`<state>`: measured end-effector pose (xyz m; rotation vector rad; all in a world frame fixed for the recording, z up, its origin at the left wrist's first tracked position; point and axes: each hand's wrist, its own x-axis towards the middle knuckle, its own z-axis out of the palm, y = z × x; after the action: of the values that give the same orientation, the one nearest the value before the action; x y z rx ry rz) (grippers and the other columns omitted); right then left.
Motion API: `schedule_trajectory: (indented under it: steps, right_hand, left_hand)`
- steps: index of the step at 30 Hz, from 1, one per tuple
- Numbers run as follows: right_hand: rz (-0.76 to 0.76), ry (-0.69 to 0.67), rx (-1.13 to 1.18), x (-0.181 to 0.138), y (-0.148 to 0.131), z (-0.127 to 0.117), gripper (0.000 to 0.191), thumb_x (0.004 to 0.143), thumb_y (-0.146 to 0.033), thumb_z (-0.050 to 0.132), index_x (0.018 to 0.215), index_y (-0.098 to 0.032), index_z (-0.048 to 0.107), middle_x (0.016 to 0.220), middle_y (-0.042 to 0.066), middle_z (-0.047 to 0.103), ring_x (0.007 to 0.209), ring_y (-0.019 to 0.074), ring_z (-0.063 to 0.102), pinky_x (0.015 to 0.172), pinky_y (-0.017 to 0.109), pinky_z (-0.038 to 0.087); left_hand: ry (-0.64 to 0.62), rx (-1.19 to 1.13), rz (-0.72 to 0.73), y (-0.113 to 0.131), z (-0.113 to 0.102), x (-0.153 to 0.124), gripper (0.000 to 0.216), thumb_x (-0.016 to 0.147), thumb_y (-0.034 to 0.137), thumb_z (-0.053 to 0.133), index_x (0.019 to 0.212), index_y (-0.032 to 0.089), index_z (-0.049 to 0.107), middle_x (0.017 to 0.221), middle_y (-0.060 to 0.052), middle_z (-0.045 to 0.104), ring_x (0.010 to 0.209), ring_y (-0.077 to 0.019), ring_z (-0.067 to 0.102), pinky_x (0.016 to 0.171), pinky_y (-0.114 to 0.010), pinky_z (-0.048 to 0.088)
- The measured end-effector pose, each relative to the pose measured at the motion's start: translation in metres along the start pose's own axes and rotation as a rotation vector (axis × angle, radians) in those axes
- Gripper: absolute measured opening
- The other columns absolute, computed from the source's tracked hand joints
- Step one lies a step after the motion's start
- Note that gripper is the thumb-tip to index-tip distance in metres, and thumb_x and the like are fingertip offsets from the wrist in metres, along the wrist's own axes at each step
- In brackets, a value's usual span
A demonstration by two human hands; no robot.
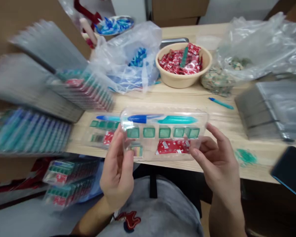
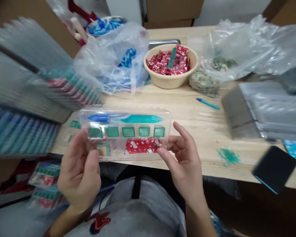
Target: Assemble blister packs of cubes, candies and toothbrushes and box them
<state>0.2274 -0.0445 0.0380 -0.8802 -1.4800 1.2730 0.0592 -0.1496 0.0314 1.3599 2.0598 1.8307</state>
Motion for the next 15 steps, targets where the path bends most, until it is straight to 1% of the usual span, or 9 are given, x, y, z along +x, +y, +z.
schedule_trajectory:
  steps: [2,4,6,8,10,12,14,15]
  right_hand:
    - [-0.064,-0.048,-0.022,0.006,-0.005,0.021,0.060,0.086,-0.026,0.068,0.139,-0.036,0.043,0.088,0.000,0.066,0.080,0.0145,0.065,0.071,0.031,0.058]
    - [-0.136,-0.098,-0.058,0.012,-0.010,0.045,0.065,0.087,-0.026,0.066,0.144,-0.037,0.038,0.088,0.000,0.064,0.079,0.0140,0.063,0.070,0.030,0.057]
    - [-0.222,-0.162,-0.115,0.018,-0.014,0.071,0.062,0.089,-0.028,0.063,0.145,-0.035,0.038,0.084,-0.001,0.062,0.074,0.0131,0.059,0.069,0.029,0.055]
    - [-0.295,-0.243,-0.198,0.024,-0.013,0.094,0.052,0.092,-0.031,0.058,0.142,-0.030,0.045,0.080,0.000,0.060,0.070,0.0128,0.056,0.068,0.028,0.054]
    - [-0.314,-0.330,-0.314,0.029,-0.008,0.112,0.044,0.095,-0.036,0.052,0.137,-0.023,0.053,0.080,0.002,0.061,0.068,0.0132,0.055,0.067,0.029,0.052]
    - [-0.282,-0.420,-0.432,0.032,0.000,0.123,0.043,0.096,-0.041,0.049,0.131,-0.018,0.059,0.079,0.004,0.063,0.067,0.0139,0.055,0.065,0.030,0.050]
    - [-0.242,-0.489,-0.484,0.032,0.008,0.127,0.043,0.097,-0.043,0.047,0.126,-0.017,0.063,0.078,0.005,0.064,0.066,0.0138,0.056,0.066,0.030,0.049]
    - [-0.229,-0.510,-0.475,0.032,0.010,0.128,0.042,0.097,-0.043,0.046,0.125,-0.018,0.064,0.078,0.004,0.064,0.066,0.0134,0.056,0.067,0.029,0.049]
  left_hand:
    - [0.097,0.010,0.002,-0.003,-0.012,0.012,0.048,0.098,0.022,0.048,0.139,0.048,0.045,0.147,0.013,0.048,0.139,-0.0167,0.043,0.110,-0.031,0.049]
    - [0.191,0.036,0.003,-0.008,-0.026,0.028,0.044,0.099,0.024,0.048,0.138,0.044,0.048,0.145,0.011,0.052,0.138,-0.0196,0.045,0.115,-0.038,0.045]
    - [0.255,0.111,0.002,-0.015,-0.044,0.046,0.039,0.099,0.028,0.048,0.136,0.040,0.052,0.141,0.010,0.056,0.133,-0.0219,0.051,0.115,-0.042,0.044]
    - [0.276,0.215,-0.027,-0.025,-0.062,0.063,0.035,0.098,0.029,0.049,0.131,0.036,0.058,0.135,0.008,0.061,0.126,-0.0214,0.057,0.111,-0.041,0.046]
    - [0.229,0.312,-0.105,-0.038,-0.077,0.075,0.033,0.096,0.027,0.050,0.126,0.028,0.063,0.129,0.003,0.066,0.120,-0.0213,0.061,0.109,-0.040,0.048]
    - [0.115,0.377,-0.215,-0.054,-0.087,0.082,0.032,0.092,0.023,0.052,0.120,0.021,0.067,0.124,-0.003,0.069,0.118,-0.0237,0.062,0.109,-0.044,0.047]
    - [0.014,0.384,-0.304,-0.069,-0.092,0.083,0.032,0.090,0.021,0.052,0.118,0.018,0.068,0.121,-0.006,0.070,0.117,-0.0253,0.063,0.110,-0.047,0.045]
    - [-0.006,0.365,-0.328,-0.074,-0.094,0.082,0.033,0.090,0.022,0.052,0.118,0.019,0.067,0.121,-0.006,0.070,0.116,-0.0251,0.064,0.110,-0.047,0.045]
